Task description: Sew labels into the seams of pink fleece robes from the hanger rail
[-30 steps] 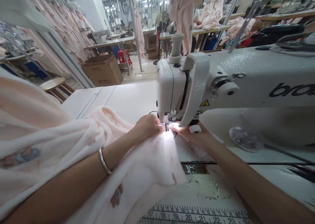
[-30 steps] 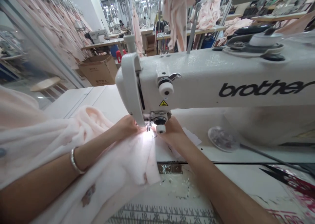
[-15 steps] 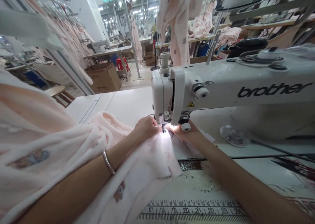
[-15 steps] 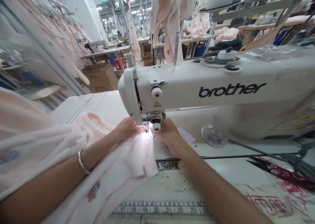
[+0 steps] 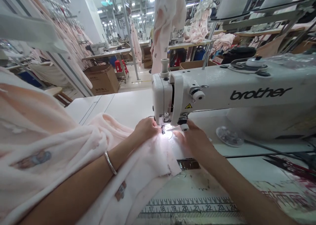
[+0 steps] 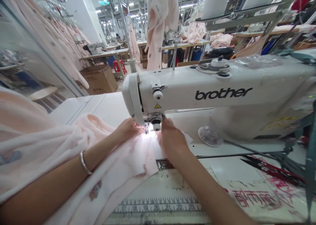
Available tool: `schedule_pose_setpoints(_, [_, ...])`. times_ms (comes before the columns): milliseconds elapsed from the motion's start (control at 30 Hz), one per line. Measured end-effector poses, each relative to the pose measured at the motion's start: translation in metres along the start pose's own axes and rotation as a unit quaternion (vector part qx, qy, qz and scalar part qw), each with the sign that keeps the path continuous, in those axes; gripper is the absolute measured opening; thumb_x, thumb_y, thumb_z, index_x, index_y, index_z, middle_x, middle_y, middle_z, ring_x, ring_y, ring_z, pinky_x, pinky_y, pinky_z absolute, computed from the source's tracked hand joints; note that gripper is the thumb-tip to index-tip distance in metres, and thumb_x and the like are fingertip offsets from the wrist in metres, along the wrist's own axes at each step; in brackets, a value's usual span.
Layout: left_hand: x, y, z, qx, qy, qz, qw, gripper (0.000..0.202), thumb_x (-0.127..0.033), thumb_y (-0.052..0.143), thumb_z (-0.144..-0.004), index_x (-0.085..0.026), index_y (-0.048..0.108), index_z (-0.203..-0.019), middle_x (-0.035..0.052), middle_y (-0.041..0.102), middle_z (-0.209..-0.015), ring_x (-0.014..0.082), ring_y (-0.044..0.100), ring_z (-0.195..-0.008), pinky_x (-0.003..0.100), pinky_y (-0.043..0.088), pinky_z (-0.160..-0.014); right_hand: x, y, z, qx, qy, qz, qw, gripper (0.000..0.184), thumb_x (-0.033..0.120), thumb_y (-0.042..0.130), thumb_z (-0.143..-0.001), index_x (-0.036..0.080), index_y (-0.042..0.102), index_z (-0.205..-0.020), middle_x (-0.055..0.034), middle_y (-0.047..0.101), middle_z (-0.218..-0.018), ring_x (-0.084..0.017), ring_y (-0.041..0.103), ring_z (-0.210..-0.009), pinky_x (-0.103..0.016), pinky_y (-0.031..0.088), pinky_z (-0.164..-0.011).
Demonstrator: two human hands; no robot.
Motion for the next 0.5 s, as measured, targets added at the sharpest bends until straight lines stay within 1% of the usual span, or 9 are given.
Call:
schedule_pose_setpoints(33, [0.001, 0.000, -0.001, -0.003, 0.001, -0.001, 1.000, 0.012, -0.023, 0.056, -0.063, -0.018, 0.052, -0.053, -0.0008, 0.042, -0.055, 0.0134, 0.043, -0.060, 0.025, 0.024, -0.055, 0.004, -0.008, 0.012, -0.039, 0.002, 0.048, 0.998, 0.029, 0.012, 0.046, -0.085, 0.016, 0.050, -0.113, -0.0153, 0.055, -0.101, -0.025, 0.057, -0.079, -0.031, 0.042, -0.050])
schedule_pose_setpoints(67, [0.002, 0.000, -0.001, -0.007, 0.004, -0.003, 1.000, 0.011, -0.023, 0.056, -0.064, -0.018, 0.054, -0.055, -0.0003, 0.044, -0.056, 0.0142, 0.045, -0.062, 0.024, 0.025, -0.056, 0.013, -0.015, 0.024, -0.084, -0.023, 0.103, 0.991, 0.035, 0.008, 0.043, -0.083, 0.014, 0.047, -0.117, -0.0170, 0.055, -0.102, -0.028, 0.056, -0.081, -0.031, 0.041, -0.048])
schedule_pose_setpoints(100, [0.002, 0.000, -0.002, -0.010, 0.007, -0.004, 1.000, 0.010, -0.024, 0.057, -0.064, -0.019, 0.056, -0.057, 0.0001, 0.046, -0.056, 0.0149, 0.046, -0.064, 0.024, 0.026, -0.056, 0.028, -0.016, 0.036, -0.109, -0.084, 0.136, 0.981, 0.041, 0.002, 0.041, -0.079, 0.012, 0.046, -0.119, -0.0169, 0.055, -0.102, -0.028, 0.056, -0.082, -0.031, 0.041, -0.047])
schedule_pose_setpoints(167, [0.004, 0.000, -0.003, -0.014, 0.008, -0.007, 1.000, 0.009, -0.026, 0.058, -0.065, -0.018, 0.058, -0.059, 0.0010, 0.050, -0.057, 0.0158, 0.048, -0.066, 0.024, 0.027, -0.056, 0.058, -0.003, 0.056, -0.104, -0.222, 0.158, 0.957, 0.046, -0.005, 0.039, -0.072, 0.012, 0.048, -0.115, -0.0127, 0.057, -0.095, -0.026, 0.056, -0.079, -0.031, 0.043, -0.046])
schedule_pose_setpoints(200, [0.005, 0.000, -0.004, -0.015, 0.007, -0.009, 1.000, 0.010, -0.026, 0.058, -0.065, -0.018, 0.058, -0.060, 0.0013, 0.051, -0.057, 0.0158, 0.048, -0.065, 0.024, 0.027, -0.056, 0.068, 0.006, 0.063, -0.083, -0.272, 0.141, 0.948, 0.045, -0.007, 0.039, -0.070, 0.012, 0.051, -0.109, -0.0101, 0.057, -0.090, -0.024, 0.056, -0.076, -0.031, 0.043, -0.045])
schedule_pose_setpoints(233, [0.006, 0.000, -0.005, -0.015, 0.005, -0.012, 1.000, 0.011, -0.027, 0.058, -0.065, -0.018, 0.057, -0.059, 0.0014, 0.051, -0.057, 0.0157, 0.047, -0.064, 0.024, 0.026, -0.055, 0.074, 0.014, 0.066, -0.061, -0.297, 0.123, 0.945, 0.041, -0.008, 0.039, -0.069, 0.014, 0.054, -0.100, -0.0079, 0.057, -0.086, -0.023, 0.055, -0.073, -0.031, 0.043, -0.045])
schedule_pose_setpoints(333, [0.007, 0.001, -0.005, -0.013, 0.000, -0.022, 1.000, 0.013, -0.027, 0.057, -0.065, -0.017, 0.054, -0.058, 0.0010, 0.051, -0.059, 0.0147, 0.046, -0.061, 0.025, 0.025, -0.054, 0.071, 0.017, 0.060, -0.045, -0.280, 0.073, 0.956, 0.028, -0.007, 0.041, -0.072, 0.016, 0.054, -0.079, -0.0073, 0.058, -0.086, -0.023, 0.053, -0.073, -0.030, 0.042, -0.046])
schedule_pose_setpoints(433, [0.007, 0.002, -0.005, -0.011, -0.001, -0.028, 1.000, 0.013, -0.028, 0.055, -0.067, -0.017, 0.053, -0.061, 0.0013, 0.054, -0.064, 0.0147, 0.047, -0.062, 0.025, 0.026, -0.054, 0.064, 0.008, 0.057, -0.034, -0.270, 0.024, 0.962, 0.027, -0.006, 0.040, -0.078, 0.016, 0.055, -0.084, -0.0090, 0.060, -0.104, -0.024, 0.052, -0.088, -0.032, 0.048, -0.057])
schedule_pose_setpoints(500, [0.008, 0.002, -0.005, -0.015, -0.002, -0.032, 0.999, 0.014, -0.030, 0.056, -0.068, -0.017, 0.054, -0.064, 0.0022, 0.056, -0.067, 0.0155, 0.049, -0.065, 0.024, 0.027, -0.054, 0.061, 0.005, 0.058, -0.022, -0.276, 0.006, 0.961, 0.026, -0.004, 0.040, -0.082, 0.014, 0.056, -0.092, -0.0088, 0.061, -0.104, -0.024, 0.051, -0.092, -0.034, 0.050, -0.065])
Point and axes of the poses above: each hand's wrist, its own z-axis away from the middle knuckle, its own y-axis out of the palm, x = y × z, the point moved 9 cm from there along -z, towards the middle knuckle
